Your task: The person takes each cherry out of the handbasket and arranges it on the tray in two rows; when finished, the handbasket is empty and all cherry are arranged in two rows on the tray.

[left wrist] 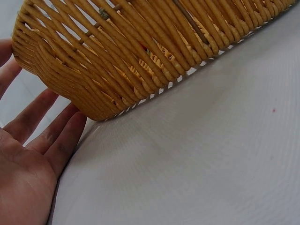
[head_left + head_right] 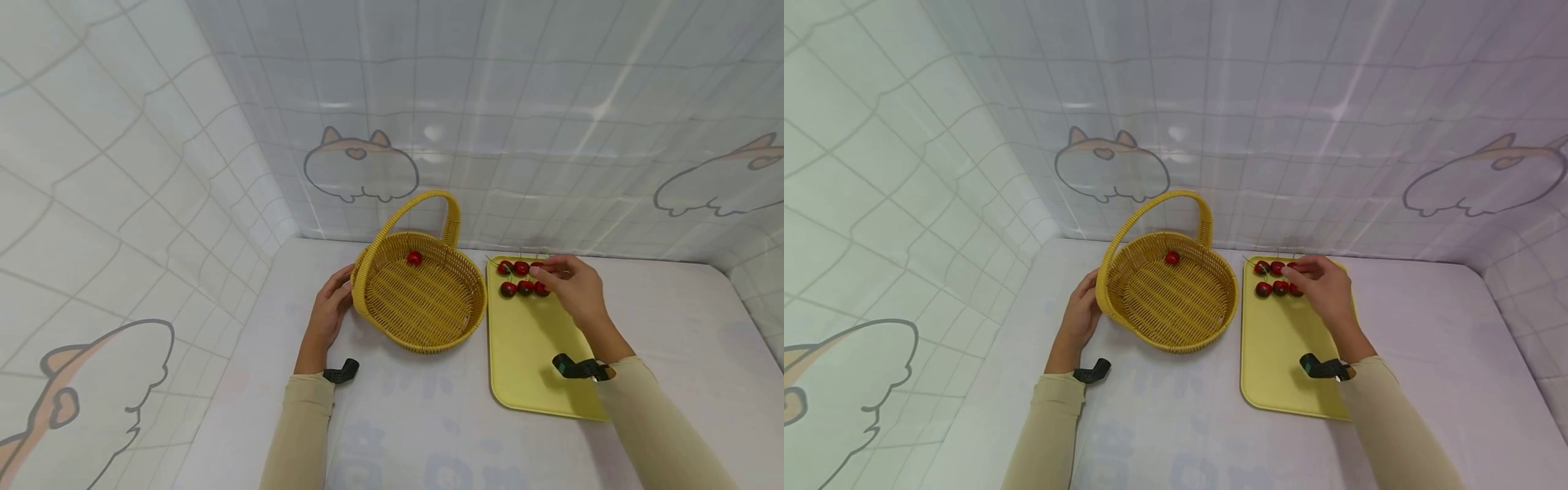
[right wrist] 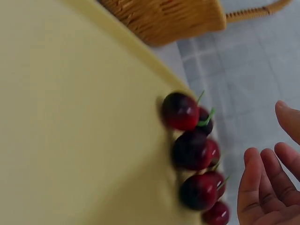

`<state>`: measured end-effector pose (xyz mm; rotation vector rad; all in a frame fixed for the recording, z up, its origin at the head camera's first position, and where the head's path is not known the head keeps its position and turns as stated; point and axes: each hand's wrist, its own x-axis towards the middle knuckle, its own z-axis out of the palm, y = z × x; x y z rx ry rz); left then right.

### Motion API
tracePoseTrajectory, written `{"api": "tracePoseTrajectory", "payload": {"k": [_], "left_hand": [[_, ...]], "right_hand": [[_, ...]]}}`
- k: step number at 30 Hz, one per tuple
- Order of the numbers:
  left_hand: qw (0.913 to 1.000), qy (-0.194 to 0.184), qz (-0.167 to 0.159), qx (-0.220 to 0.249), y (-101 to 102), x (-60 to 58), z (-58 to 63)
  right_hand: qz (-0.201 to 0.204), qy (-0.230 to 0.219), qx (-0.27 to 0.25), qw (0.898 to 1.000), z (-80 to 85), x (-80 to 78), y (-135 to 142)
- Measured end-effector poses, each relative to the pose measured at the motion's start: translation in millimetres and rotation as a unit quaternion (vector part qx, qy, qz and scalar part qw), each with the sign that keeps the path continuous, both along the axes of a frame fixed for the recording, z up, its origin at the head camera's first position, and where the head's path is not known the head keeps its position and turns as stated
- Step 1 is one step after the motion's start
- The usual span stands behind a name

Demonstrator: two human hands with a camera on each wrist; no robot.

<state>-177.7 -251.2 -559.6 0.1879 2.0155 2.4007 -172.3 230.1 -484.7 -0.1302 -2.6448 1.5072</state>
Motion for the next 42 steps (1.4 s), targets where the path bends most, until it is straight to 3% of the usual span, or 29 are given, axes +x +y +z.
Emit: {"api": "tracePoseTrajectory", "payload": {"k": [6,15,22,35,42], "left_hand": [[1.0000,0.003,-0.001,0.004,-1,-0.5,0.0],[1.0000,0.003,-0.004,0.000,-3,-2.0,-2.5],[1.0000,0.003,-0.004,0.002,-2,-1.3,-1.8],[1.0000,0.003,-0.008,-0.002,-1,-0.5,0.8],[1.0000,-0.001,-0.008,0.002,-1,0.0,0.1]], "right_hand": [[0.042,0.024,0.020,0.999,17.4,-5.8,-19],[0.108,0.019,0.029,0.994,43.6,-18.4,-59],[0.178,0.022,0.054,0.982,60.5,-27.2,-91],[0.258,0.012,0.128,0.958,71.7,-49.3,-138],[0.287,-0.026,0.129,0.949,68.1,-60.6,-162]]}}
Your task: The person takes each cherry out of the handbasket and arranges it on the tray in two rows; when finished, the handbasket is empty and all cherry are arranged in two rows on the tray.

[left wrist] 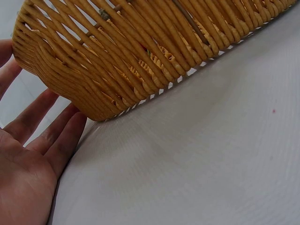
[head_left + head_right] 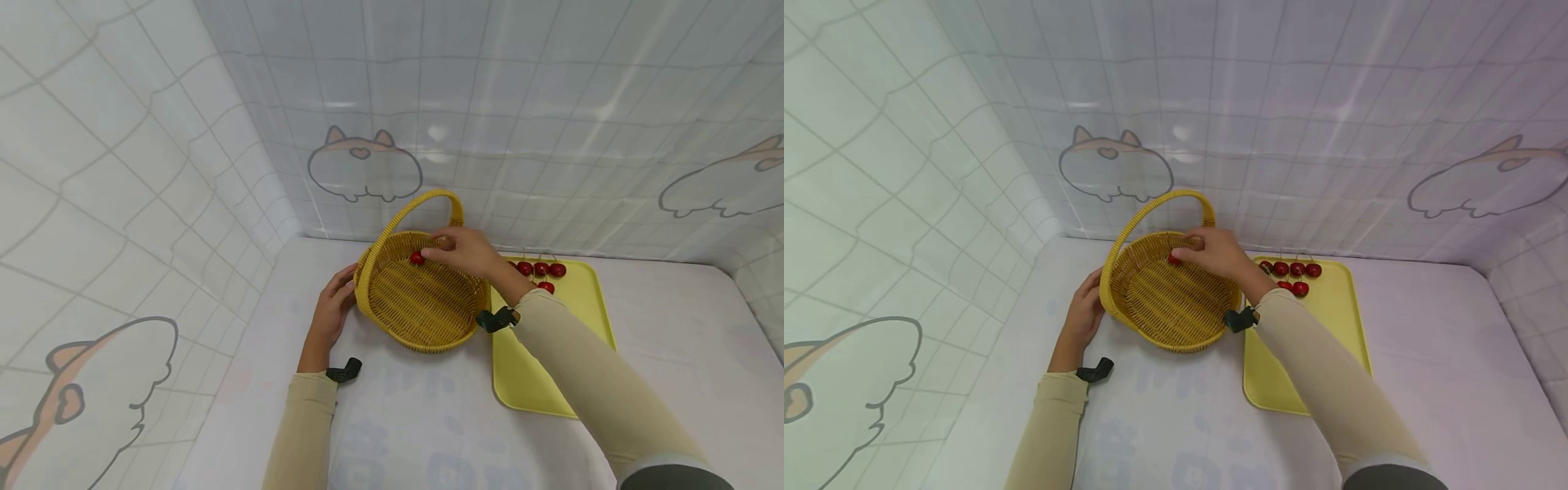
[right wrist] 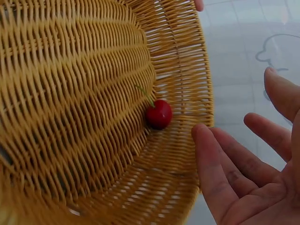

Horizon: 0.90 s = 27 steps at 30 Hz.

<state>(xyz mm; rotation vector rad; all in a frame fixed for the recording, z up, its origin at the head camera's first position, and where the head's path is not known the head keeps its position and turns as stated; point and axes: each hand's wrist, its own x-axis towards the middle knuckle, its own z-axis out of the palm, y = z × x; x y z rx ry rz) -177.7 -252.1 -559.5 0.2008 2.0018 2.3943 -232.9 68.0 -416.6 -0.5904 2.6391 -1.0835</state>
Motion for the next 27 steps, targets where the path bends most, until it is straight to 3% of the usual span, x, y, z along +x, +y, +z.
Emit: {"api": "tracePoseTrajectory", "payload": {"k": [8,13,20,27], "left_hand": [[1.0000,-0.001,0.004,-0.003,1,0.2,-1.5],[1.0000,-0.003,0.004,-0.001,2,0.9,-1.9],[1.0000,0.002,0.003,-0.002,0,0.0,-3.8],[1.0000,0.002,0.004,-0.007,-1,0.0,-3.4]], "right_hand": [[0.008,-0.047,0.005,0.999,-15.8,-11.1,-20],[0.011,-0.024,0.033,0.999,-26.8,-15.8,-29],[0.005,-0.036,0.064,0.997,-37.9,-18.4,-40],[0.000,0.009,0.115,0.993,-48.5,-20.6,-47]]}}
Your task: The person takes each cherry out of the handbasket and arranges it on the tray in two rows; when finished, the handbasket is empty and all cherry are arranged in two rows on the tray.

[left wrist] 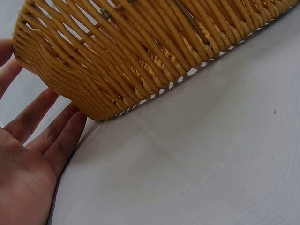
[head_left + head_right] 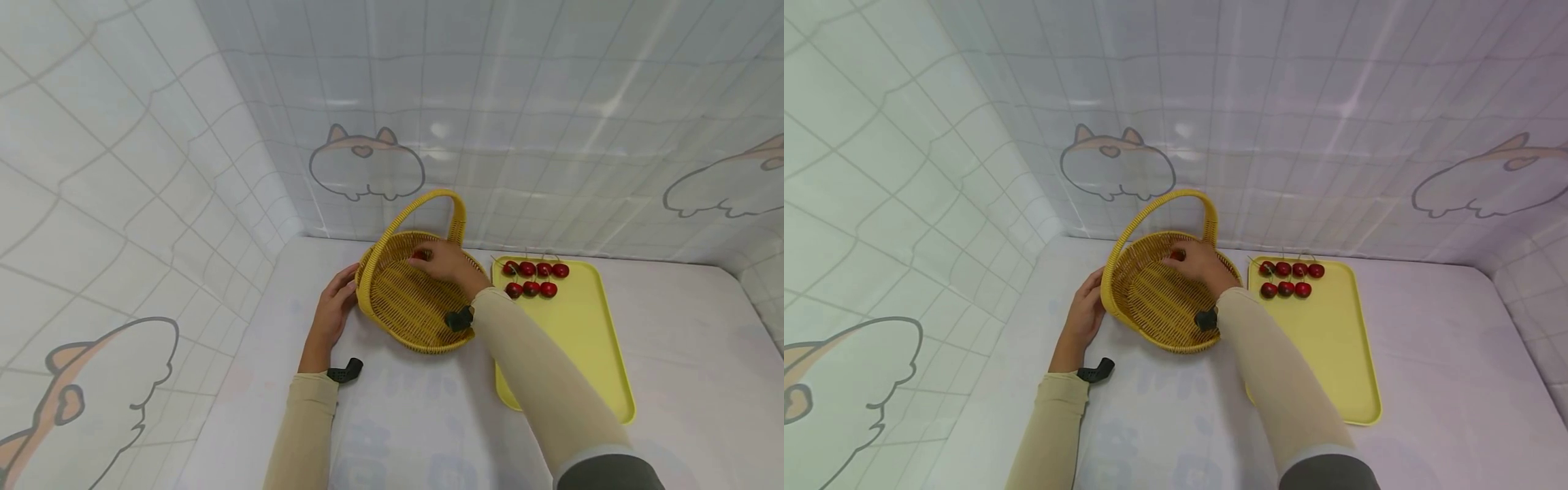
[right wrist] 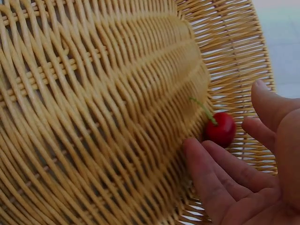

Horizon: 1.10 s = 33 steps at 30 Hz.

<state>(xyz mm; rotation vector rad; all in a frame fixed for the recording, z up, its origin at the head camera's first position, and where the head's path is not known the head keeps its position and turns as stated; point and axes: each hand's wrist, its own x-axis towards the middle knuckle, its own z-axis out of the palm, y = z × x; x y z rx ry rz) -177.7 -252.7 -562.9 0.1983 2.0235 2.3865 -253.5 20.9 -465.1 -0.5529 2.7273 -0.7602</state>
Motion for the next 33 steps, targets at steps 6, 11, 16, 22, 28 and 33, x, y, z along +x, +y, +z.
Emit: {"api": "tracePoseTrajectory", "payload": {"k": [6,11,16,22,28,33], "left_hand": [[1.0000,-0.003,-0.002,0.004,0,0.2,0.1],[1.0000,-0.004,-0.002,0.003,0,0.3,0.1],[1.0000,-0.004,-0.002,0.001,0,0.2,-0.1],[1.0000,-0.006,0.000,0.000,0,-0.1,-2.3],[1.0000,-0.005,0.000,0.001,0,-0.6,-3.3],[1.0000,-0.001,-0.002,0.004,0,-0.3,-2.5]], "right_hand": [[-0.011,0.006,0.003,1.000,-8.2,1.3,-1],[-0.021,-0.011,-0.011,1.000,-17.5,-0.2,0],[-0.030,-0.026,-0.016,0.999,-22.3,-2.0,1],[-0.026,-0.033,-0.017,0.999,-23.7,-2.0,1],[-0.023,-0.039,-0.022,0.999,-27.9,-2.5,2],[-0.023,-0.041,-0.023,0.999,-29.5,-3.1,2]]}}
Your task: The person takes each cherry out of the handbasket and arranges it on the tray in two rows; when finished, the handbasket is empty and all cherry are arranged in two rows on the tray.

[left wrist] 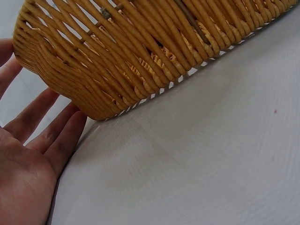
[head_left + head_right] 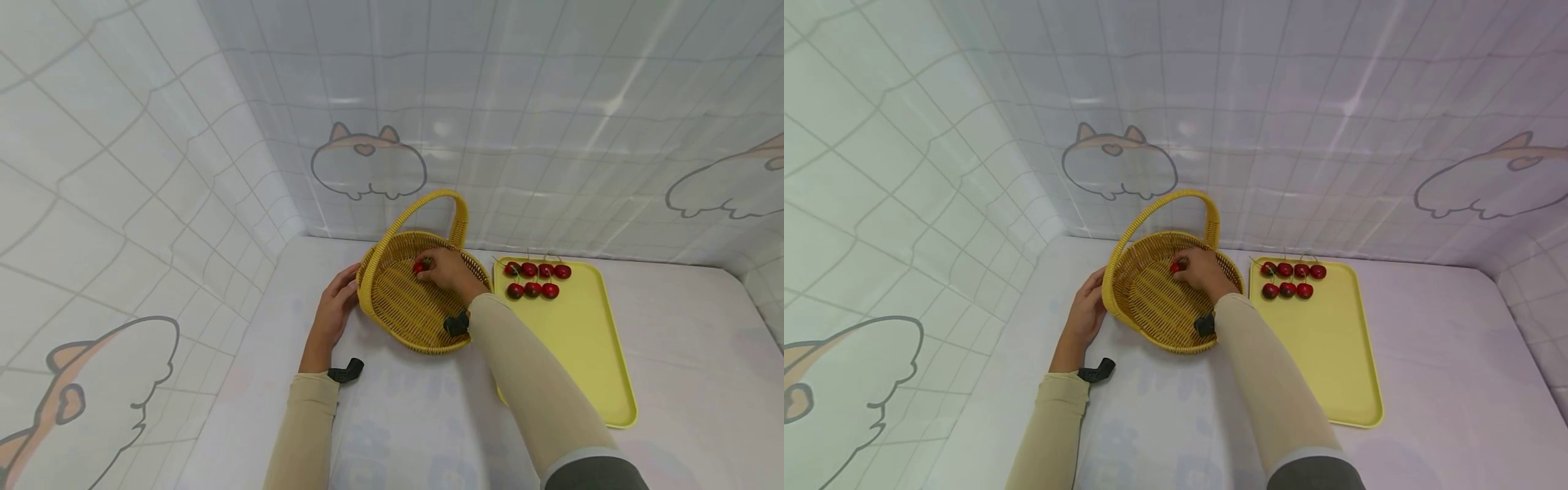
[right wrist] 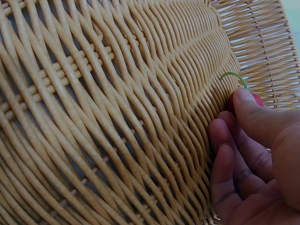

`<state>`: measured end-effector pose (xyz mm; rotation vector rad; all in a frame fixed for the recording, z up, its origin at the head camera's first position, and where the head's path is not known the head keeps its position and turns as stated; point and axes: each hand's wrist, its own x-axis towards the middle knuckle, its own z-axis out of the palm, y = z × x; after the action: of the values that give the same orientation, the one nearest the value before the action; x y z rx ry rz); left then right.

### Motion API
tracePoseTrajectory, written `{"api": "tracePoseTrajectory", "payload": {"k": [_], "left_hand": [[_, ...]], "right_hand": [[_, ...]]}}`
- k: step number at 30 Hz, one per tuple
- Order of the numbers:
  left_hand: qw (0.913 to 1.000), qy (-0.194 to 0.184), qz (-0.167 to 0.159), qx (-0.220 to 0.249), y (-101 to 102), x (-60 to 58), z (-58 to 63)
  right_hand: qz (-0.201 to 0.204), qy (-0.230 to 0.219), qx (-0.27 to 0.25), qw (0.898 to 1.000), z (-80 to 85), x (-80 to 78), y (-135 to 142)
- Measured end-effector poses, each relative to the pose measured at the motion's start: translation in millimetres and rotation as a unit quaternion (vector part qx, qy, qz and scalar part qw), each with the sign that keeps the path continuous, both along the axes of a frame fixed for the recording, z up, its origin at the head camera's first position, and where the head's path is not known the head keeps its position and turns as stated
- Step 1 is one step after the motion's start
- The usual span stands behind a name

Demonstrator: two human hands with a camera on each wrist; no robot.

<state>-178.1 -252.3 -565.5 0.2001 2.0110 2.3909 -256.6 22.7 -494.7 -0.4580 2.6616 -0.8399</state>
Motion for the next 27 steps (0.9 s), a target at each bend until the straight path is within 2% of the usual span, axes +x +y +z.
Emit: {"api": "tracePoseTrajectory", "payload": {"k": [14,21,27], "left_hand": [[1.0000,-0.007,0.003,0.003,-0.3,0.7,1.0],[1.0000,-0.006,0.004,0.003,-0.6,1.5,1.3],[1.0000,-0.003,0.002,0.003,-0.1,1.2,2.9]], "right_hand": [[0.002,0.004,-0.007,1.000,2.1,2.4,0.0],[0.012,0.027,0.005,1.000,1.8,0.6,2.1],[0.018,0.023,-0.013,0.999,7.7,3.4,2.6]]}}
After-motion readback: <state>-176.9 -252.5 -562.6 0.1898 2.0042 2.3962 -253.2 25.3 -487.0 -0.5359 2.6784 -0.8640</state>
